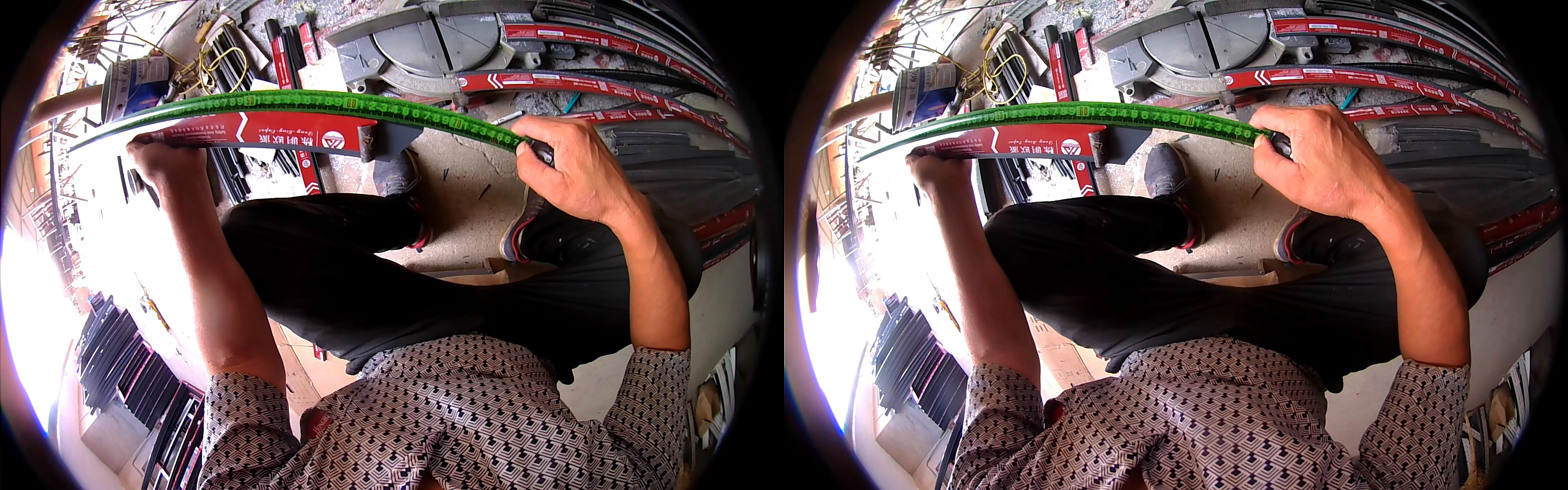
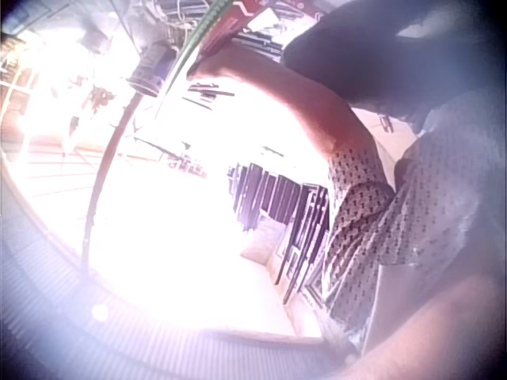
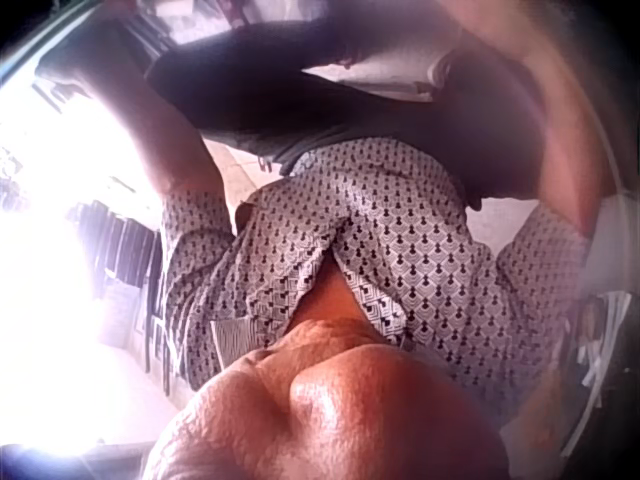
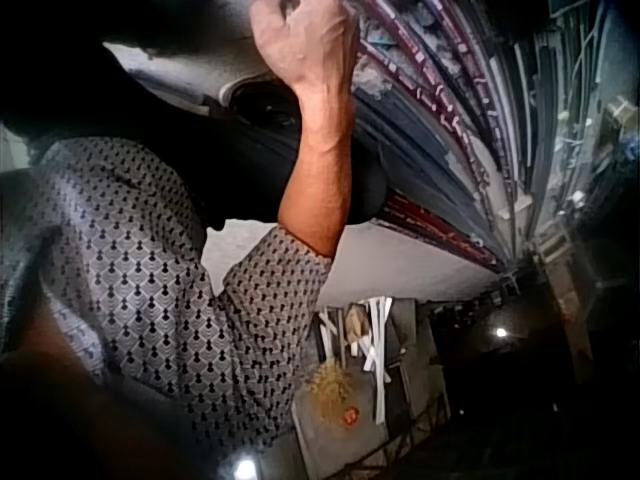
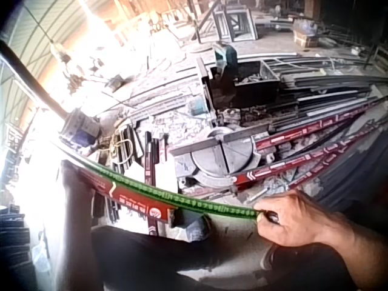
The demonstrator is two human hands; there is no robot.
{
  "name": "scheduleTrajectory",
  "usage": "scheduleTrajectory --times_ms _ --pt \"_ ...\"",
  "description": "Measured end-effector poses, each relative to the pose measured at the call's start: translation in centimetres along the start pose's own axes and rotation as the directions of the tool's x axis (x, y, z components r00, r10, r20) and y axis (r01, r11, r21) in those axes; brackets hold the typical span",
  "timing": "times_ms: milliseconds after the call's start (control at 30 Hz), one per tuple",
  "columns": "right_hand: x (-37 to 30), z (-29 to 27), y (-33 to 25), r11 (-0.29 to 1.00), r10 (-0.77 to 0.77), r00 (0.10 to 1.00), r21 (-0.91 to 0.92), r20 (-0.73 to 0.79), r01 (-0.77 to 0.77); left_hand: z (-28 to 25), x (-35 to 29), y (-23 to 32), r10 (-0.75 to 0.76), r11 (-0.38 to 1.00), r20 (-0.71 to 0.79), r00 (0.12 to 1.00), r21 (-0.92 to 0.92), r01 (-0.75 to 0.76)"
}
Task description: The person measures a long profile with a tape measure, marks it with a pen, and then uses a chop saw to cut it to size. They repeat this process for several profiles, stacking the cut pieces.
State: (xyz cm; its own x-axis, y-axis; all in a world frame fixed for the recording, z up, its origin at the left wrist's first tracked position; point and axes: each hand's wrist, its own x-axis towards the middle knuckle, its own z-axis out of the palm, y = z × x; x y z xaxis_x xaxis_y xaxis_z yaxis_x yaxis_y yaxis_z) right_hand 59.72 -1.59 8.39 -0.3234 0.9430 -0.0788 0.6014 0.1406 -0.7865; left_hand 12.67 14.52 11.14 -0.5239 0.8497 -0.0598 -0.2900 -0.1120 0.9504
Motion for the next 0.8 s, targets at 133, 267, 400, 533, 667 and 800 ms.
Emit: scheduleTrajectory --times_ms 133,267,400,533,667,800 --pt "-0.02 0.06 0.14 1.000 0.000 1.000 -0.006 0.000 0.000 0.09 -0.05 0.07 -0.009 1.000 -0.003 1.000 -0.012 0.009" --pt "-0.05 0.10 0.17 1.000 -0.001 1.000 0.000 -0.006 0.001 0.09 -0.11 0.07 -0.004 1.000 -0.008 1.000 -0.003 0.004" --pt "-0.01 0.12 0.18 1.000 0.004 1.000 0.002 -0.002 -0.004 0.18 -0.06 0.07 0.003 1.000 -0.008 1.000 -0.027 -0.003" --pt "-0.02 0.09 0.17 1.000 0.009 1.000 -0.005 0.001 -0.009 0.47 -0.51 -0.03 0.002 1.000 -0.046 0.999 -0.020 -0.003" --pt "0.03 0.02 0.03 1.000 0.013 1.000 -0.003 0.005 -0.013 0.23 0.05 -0.10 0.000 1.000 -0.046 0.999 -0.030 -0.001" --pt "0.05 0.01 0.01 1.000 0.020 1.000 0.002 0.011 -0.020 0.23 0.07 -0.06 0.008 0.999 -0.053 0.999 -0.040 -0.010"
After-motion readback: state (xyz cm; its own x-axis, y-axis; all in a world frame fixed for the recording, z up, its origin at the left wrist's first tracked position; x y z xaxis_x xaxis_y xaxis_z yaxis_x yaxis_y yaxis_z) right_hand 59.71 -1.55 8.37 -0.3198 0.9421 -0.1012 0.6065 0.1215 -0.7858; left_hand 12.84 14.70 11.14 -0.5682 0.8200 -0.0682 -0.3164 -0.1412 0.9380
